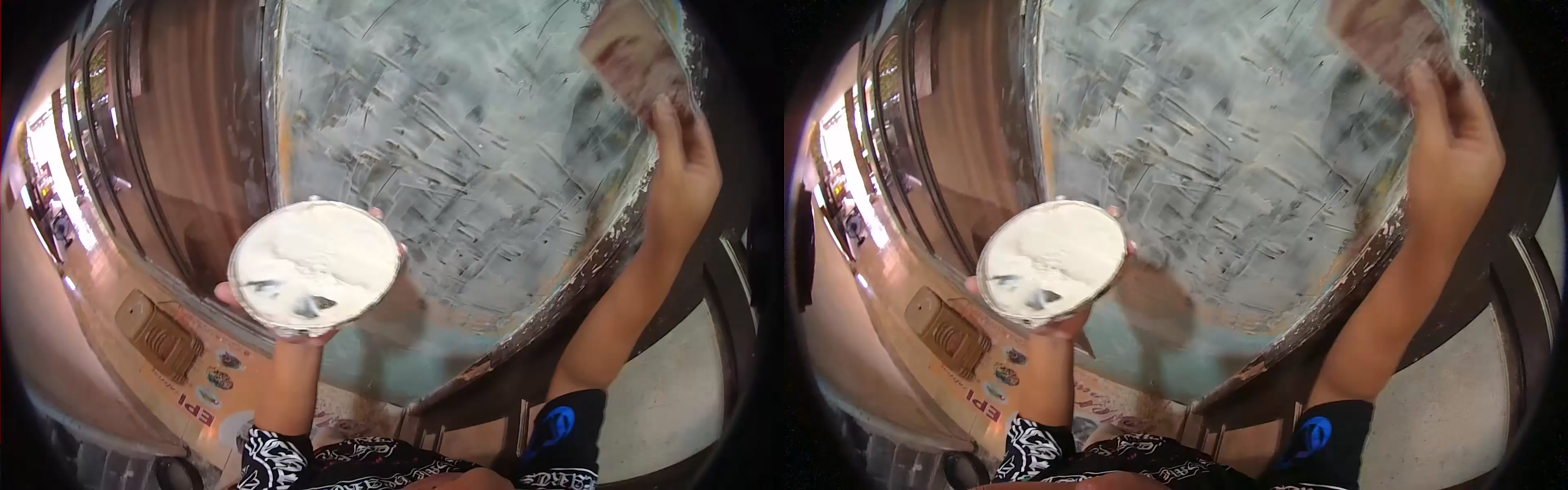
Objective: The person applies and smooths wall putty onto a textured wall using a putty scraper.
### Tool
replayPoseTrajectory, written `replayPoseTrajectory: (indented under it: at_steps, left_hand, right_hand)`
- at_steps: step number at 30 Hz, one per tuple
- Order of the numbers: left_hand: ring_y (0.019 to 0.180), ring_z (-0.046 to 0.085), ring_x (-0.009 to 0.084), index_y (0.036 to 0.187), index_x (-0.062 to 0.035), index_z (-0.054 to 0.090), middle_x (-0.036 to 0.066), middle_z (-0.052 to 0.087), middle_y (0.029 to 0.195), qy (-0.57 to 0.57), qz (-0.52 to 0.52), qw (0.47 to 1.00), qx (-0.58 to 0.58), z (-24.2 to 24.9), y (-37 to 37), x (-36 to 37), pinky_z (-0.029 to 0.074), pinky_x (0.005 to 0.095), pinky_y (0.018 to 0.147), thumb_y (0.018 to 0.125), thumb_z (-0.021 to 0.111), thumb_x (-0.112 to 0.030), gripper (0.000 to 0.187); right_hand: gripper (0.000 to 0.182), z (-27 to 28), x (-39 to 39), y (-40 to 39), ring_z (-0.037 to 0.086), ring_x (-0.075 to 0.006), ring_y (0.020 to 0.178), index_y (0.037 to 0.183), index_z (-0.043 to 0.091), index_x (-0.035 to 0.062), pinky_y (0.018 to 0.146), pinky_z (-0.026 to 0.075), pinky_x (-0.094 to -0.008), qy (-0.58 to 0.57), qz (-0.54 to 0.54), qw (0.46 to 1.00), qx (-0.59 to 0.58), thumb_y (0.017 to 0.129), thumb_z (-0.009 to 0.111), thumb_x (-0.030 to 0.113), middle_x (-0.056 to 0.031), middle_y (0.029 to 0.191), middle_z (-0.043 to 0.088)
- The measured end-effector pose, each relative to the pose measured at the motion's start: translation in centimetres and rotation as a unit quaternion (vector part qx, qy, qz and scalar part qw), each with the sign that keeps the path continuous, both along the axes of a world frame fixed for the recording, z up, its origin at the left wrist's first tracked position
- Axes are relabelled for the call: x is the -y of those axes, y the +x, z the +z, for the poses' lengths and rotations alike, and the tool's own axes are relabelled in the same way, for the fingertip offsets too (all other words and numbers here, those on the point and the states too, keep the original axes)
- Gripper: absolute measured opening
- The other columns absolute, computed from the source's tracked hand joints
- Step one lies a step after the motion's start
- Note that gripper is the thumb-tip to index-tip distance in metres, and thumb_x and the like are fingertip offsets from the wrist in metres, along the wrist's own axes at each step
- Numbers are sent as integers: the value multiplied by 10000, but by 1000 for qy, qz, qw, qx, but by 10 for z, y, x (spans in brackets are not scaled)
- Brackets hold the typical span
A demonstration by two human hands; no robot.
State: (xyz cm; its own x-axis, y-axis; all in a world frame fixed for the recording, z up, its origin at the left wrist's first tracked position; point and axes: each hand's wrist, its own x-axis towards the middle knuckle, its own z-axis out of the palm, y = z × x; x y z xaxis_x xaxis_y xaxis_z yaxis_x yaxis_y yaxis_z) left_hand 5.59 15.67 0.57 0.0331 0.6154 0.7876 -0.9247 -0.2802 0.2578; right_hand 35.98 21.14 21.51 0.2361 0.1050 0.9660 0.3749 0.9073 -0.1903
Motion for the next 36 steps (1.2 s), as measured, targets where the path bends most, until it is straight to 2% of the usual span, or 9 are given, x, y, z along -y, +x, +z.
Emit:
replayPoseTrajectory:
  at_steps: [3, 5, 6, 9, 16, 21, 29, 32, 36]
  left_hand:
    - [1293, 414, 561, 1473, -83, 402, 348, 304, 1494, -49, 24, 998, 10, -18, 22, -2, 330, 766, 1030, 552, 759, -804, 1224]
    - [1282, 446, 537, 1504, -104, 351, 298, 391, 1475, 131, -138, 981, 28, -34, 27, -15, 397, 670, 1052, 540, 713, -861, 1279]
    - [1353, 408, 459, 1480, -19, 379, 259, 386, 1501, -96, 46, 994, 8, -63, 13, 1, 337, 679, 1094, 546, 734, -829, 1286]
    - [1402, 374, 381, 1520, -29, 288, 217, 346, 1540, -58, 70, 995, 44, -98, 8, -3, 356, 557, 1144, 622, 678, -842, 1272]
    - [1403, 363, 400, 1519, -20, 301, 247, 357, 1529, 76, 8, 995, 69, -118, 2, -8, 293, 585, 1165, 611, 754, -760, 1256]
    - [1402, 356, 417, 1520, -28, 304, 248, 359, 1527, 24, 46, 998, 41, -96, -9, 8, 276, 609, 1162, 591, 762, -764, 1271]
    - [1401, 343, 452, 1523, -45, 310, 252, 364, 1523, -49, 95, 994, -7, -76, -36, 13, 242, 655, 1156, 550, 778, -770, 1301]
    - [1394, 322, 503, 1525, -64, 314, 258, 356, 1526, 3, 1, 1000, 28, -86, -51, 5, 205, 699, 1144, 508, 776, -795, 1335]
    - [1392, 331, 495, 1524, -55, 308, 256, 354, 1526, 32, 12, 999, 16, -84, -63, 3, 193, 695, 1153, 490, 759, -817, 1361]
  right_hand:
    - [268, -101, 33, -32, 664, -147, 941, 1037, 695, -44, 864, 528, -271, -67, 99, 987, 107, 844, 545, -153, -111, 1009, 721]
    - [363, -137, 41, -49, 702, -208, 954, 1056, 700, -31, 845, 551, -300, -88, 189, 953, 218, 764, 545, -183, -151, 1002, 734]
    - [385, -146, 38, -53, 709, -250, 957, 1060, 703, -22, 847, 556, -320, -75, 174, 942, 275, 746, 548, -180, -156, 996, 733]
    - [416, -169, 31, -65, 706, -313, 971, 1068, 709, -2, 859, 558, -356, -77, 177, 913, 359, 720, 556, -169, -156, 1003, 729]
    - [428, -175, 42, -86, 666, -341, 1058, 1130, 690, 45, 953, 518, -411, -85, 229, 857, 454, 746, 579, -110, -150, 1111, 701]
    - [369, -182, 57, -114, 692, -329, 1032, 1086, 723, 46, 953, 529, -425, -113, 244, 849, 455, 760, 608, -84, -152, 1088, 718]
    - [419, -177, 69, -138, 619, -317, 1179, 1219, 664, 89, 1029, 484, -429, -101, 214, 815, 528, 813, 644, -14, -123, 1219, 657]
    - [441, -175, 76, -143, 610, -313, 1192, 1221, 664, 90, 1034, 482, -434, -101, 207, 813, 535, 792, 651, -16, -114, 1217, 654]
    - [474, -174, 80, -154, 639, -328, 1148, 1191, 694, 96, 999, 496, -442, -113, 187, 820, 529, 733, 711, -26, -110, 1220, 672]
